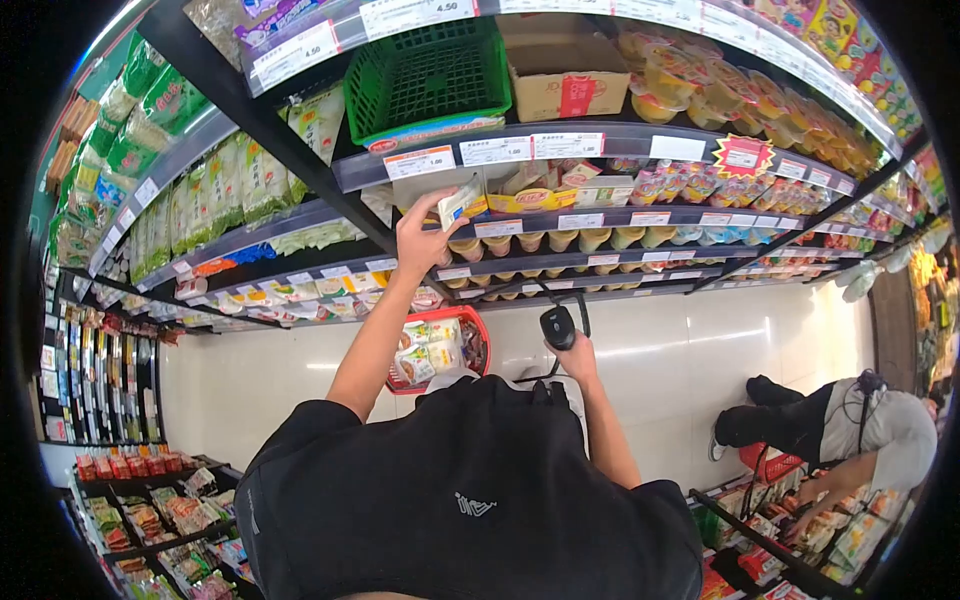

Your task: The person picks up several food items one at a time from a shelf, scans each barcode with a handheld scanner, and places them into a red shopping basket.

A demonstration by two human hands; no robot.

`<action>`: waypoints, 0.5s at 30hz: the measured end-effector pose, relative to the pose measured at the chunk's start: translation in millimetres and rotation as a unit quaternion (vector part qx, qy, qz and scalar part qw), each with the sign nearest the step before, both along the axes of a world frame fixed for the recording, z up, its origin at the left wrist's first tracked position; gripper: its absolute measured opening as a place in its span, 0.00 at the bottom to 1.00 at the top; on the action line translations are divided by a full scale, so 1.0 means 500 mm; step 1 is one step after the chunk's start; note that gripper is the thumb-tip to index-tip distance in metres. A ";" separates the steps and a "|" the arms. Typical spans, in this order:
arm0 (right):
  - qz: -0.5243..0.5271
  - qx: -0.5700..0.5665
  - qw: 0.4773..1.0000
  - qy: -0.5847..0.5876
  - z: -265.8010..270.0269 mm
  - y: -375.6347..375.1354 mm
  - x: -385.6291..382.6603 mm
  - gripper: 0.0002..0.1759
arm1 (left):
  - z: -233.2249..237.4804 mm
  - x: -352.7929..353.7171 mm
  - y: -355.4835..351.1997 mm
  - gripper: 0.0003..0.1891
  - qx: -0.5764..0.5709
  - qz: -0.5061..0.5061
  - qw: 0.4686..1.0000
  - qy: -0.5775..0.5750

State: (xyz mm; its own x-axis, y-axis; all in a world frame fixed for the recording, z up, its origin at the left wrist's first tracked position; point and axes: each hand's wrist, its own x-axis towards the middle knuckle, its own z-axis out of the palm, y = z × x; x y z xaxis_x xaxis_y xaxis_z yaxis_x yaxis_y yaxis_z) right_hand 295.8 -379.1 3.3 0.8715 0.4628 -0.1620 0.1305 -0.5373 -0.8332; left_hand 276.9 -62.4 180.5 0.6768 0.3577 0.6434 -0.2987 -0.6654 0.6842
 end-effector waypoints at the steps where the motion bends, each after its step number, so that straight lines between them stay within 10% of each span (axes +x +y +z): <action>1: 0.019 0.008 1.000 0.012 0.032 0.014 0.001 0.21 | 0.016 -0.020 -0.011 0.22 -0.005 0.009 0.999 -0.033; 6: 0.072 0.152 0.981 0.096 0.091 0.079 0.004 0.23 | 0.026 -0.132 -0.020 0.20 -0.403 -0.085 0.905 -0.106; 10: 0.150 0.430 0.830 0.323 0.195 0.144 -0.012 0.31 | -0.045 -0.185 0.010 0.26 -0.551 -0.196 0.801 -0.131; 15: 0.304 0.474 0.728 0.392 0.291 0.195 -0.049 0.37 | -0.072 -0.252 0.014 0.34 -0.666 -0.317 0.669 -0.086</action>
State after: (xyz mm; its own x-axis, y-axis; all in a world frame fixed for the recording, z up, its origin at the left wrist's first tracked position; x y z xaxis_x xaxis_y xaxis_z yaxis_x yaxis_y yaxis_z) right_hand 271.4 -281.8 148.6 0.2706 0.9519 0.1439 -0.6106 0.2853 -0.7388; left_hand 150.9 -55.5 144.6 0.9215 0.3672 0.1265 -0.3822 0.7994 0.4635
